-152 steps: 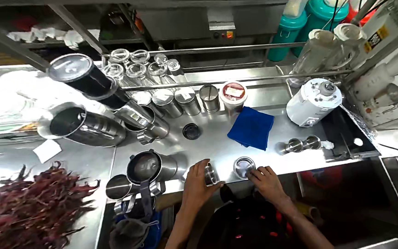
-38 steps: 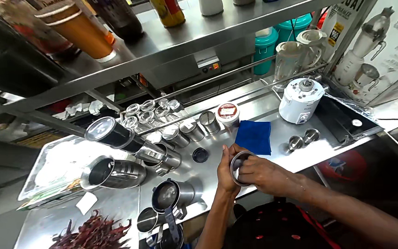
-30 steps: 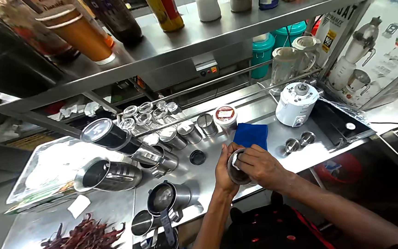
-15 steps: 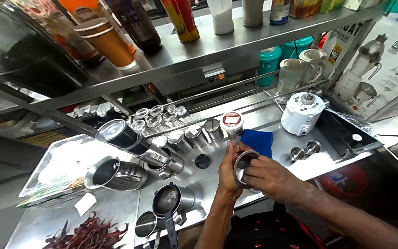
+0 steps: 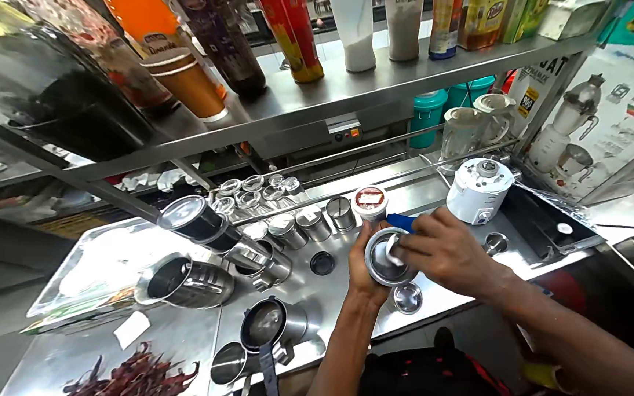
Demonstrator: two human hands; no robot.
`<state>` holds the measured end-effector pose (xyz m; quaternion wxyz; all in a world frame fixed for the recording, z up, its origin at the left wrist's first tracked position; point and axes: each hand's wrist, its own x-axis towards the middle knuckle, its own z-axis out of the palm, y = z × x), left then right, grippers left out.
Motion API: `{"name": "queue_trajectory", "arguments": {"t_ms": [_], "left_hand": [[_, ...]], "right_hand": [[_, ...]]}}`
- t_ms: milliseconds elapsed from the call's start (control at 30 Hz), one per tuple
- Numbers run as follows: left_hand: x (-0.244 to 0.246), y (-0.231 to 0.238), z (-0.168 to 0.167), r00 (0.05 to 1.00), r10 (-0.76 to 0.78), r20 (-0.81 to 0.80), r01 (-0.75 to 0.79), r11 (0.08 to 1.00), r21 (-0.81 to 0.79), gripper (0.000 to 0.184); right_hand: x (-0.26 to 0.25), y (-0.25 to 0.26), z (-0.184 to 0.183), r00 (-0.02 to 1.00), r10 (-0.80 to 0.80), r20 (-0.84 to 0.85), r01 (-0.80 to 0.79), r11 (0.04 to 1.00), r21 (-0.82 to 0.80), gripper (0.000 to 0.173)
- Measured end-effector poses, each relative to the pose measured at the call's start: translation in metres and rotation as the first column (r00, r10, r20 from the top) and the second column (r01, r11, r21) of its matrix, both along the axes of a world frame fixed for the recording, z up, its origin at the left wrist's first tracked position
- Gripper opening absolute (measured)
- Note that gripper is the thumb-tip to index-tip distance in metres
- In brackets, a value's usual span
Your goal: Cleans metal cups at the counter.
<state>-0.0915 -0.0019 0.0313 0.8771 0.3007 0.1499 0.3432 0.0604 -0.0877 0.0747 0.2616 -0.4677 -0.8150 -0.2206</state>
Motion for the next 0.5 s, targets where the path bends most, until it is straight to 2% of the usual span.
{"name": "queue_trajectory", "arguments": {"t_ms": [100,167,200,300,400,433,500], "left_hand": [[0.003,-0.001,0.006,0.998,-0.027,-0.058,0.028,1.000,0.014,0.056],[0.007,-0.003,0.007,0.993,0.024,-0.112,-0.016,0.997,0.071,0.054],[0.008,-0.005,0.008,0.987,0.078,-0.143,-0.062,0.992,0.109,0.053],[0.009,-0.009,0.009,0.938,0.267,-0.223,-0.194,0.934,0.301,0.057],[0.010,-0.007,0.001,0.897,0.390,-0.211,-0.251,0.839,0.482,0.063],[0.010,-0.006,-0.004,0.881,0.428,-0.204,-0.269,0.805,0.528,0.062],[0.011,-0.003,-0.013,0.831,0.526,-0.183,-0.286,0.685,0.670,0.061]], "right_hand": [[-0.008,0.011,-0.005,0.970,0.158,0.182,-0.166,0.986,0.027,0.019],[-0.009,0.018,-0.008,0.963,0.145,0.226,-0.160,0.986,0.046,0.020],[-0.009,0.021,-0.010,0.973,0.094,0.208,-0.109,0.992,0.059,0.020],[-0.019,0.019,-0.014,0.987,-0.106,0.119,0.101,0.994,0.051,0.018],[-0.037,0.013,-0.030,0.962,-0.266,-0.056,0.265,0.964,-0.035,0.010],[-0.043,0.011,-0.035,0.941,-0.306,-0.142,0.291,0.950,-0.115,0.004],[-0.051,0.008,-0.037,0.866,-0.393,-0.309,0.274,0.890,-0.365,0.006]]}}
